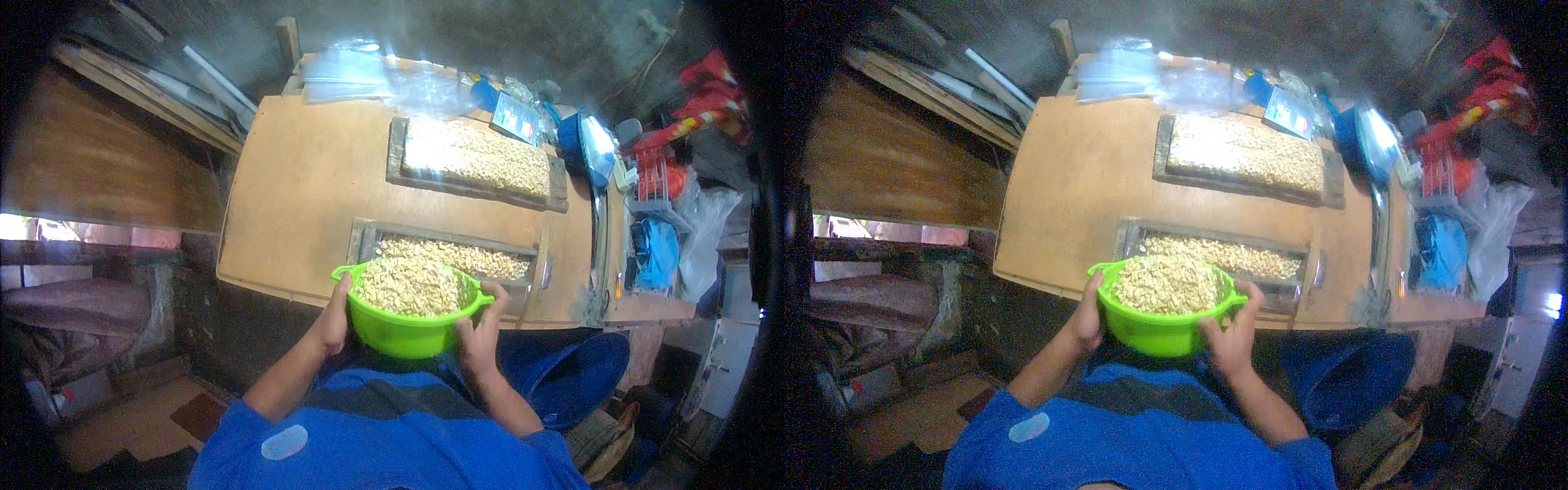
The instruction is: The person scoops small grains from a blue bucket into a green colander, then pours them into a rectangular tray on a table. They spread the grains evenly in the tray by hand and use a small tool to level the surface. The person repeats this process to fill a second tray.
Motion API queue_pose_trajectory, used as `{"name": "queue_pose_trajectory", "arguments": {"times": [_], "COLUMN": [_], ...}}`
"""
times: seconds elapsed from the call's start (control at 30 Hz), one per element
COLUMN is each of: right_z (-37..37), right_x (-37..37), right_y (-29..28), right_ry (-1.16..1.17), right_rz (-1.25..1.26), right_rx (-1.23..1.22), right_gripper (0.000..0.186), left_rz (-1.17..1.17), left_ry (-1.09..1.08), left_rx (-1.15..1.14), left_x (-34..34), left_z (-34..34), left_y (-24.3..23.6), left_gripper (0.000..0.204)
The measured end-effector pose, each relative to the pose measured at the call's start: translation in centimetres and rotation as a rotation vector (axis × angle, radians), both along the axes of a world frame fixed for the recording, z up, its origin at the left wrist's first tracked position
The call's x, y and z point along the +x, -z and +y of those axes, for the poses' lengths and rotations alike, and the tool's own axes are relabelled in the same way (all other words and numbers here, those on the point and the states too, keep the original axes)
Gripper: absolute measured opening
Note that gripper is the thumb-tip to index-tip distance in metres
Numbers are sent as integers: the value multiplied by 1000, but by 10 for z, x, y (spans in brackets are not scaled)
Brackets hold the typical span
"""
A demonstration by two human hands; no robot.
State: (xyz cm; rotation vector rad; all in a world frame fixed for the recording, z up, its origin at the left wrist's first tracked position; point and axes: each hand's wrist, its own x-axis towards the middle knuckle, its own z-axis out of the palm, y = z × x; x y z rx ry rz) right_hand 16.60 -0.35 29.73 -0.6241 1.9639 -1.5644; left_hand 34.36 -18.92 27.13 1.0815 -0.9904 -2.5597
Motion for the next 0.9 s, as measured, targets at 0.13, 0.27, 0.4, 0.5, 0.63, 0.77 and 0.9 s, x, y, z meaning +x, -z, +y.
{"name": "queue_pose_trajectory", "arguments": {"times": [0.13, 0.27, 0.4, 0.5, 0.63, 0.77, 0.9], "right_z": [-4, -5, -1, 2, 7, 28, 50], "right_x": [4, 1, -1, 0, -2, -8, -24], "right_y": [-1, 2, 1, -1, -3, -3, 1], "right_ry": [4, 4, 2, -6, -11, 31, 73], "right_rz": [120, 94, 76, 119, 114, 55, 136], "right_rx": [-51, 69, 91, 94, 103, 60, 39], "right_gripper": [93, 83, 85, 89, 95, 96, 96], "left_rz": [22, 3, 42, 51, -25, 26, 33], "left_ry": [-4, 23, 24, 1, 0, 67, 90], "left_rx": [17, 64, 47, 36, 61, 82, 69], "left_x": [2, 1, 0, 2, 2, -10, -33], "left_z": [-5, -6, -2, 2, 6, 19, 36], "left_y": [2, 7, 14, 15, 12, 11, 11], "left_gripper": [79, 79, 78, 78, 77, 73, 73]}}
